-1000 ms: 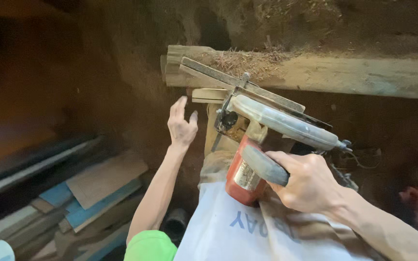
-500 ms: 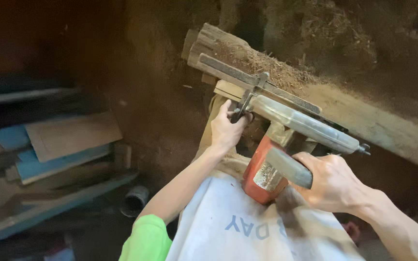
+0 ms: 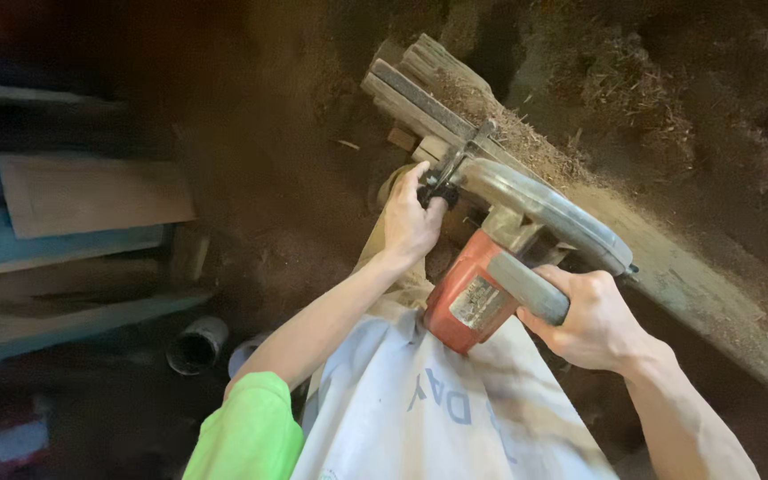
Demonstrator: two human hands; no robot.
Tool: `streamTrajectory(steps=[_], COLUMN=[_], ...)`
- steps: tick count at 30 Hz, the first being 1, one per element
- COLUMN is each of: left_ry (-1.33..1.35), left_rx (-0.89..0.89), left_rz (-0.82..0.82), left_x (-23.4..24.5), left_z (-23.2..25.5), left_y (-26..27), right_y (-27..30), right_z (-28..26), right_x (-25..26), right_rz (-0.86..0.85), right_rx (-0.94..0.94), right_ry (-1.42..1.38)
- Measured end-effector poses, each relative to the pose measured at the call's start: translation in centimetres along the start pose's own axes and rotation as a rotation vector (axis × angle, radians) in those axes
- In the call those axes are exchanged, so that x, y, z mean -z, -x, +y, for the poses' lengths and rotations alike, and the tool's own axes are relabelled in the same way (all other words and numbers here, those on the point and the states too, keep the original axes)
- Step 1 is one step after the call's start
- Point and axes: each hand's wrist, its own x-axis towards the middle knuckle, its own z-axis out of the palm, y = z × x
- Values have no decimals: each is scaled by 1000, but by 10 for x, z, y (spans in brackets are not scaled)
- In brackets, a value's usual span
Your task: The person uses a circular saw to cut a wooden plank into smaller pieces. They repeatedly position the plank on a log, cut it, and then reposition the remaining piece for the next cut.
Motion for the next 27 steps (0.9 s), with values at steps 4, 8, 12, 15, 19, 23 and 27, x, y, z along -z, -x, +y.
streamTrajectory(steps=[4,8,12,15,19,23,27], left_ry=[71,52,147,187,179,194,183], left_rx=[263,47,221,176,123,85,171], left_rz=[-74,-7,-82,-65,-29,-12,-93], left_x=[12,19,21,20,12,4,11], left_z=[8,10,13,7,-3,-5,3], left_y=[-10,-23,-28,-31,-36,-41,-45], right_y=[-8,-11,-12,-13,-13,-11,-10], right_z=[-13,-23,-33,-36,-34,-31,-34], right_x=[3,4,3,-1,-3,-5,-3], right_rz=[-1,-1,-17,23,76,127,155], right_rx=[23,-5,-98,-91,-16,-52,-85], right_ry=[48,57,124,116,103,136,173])
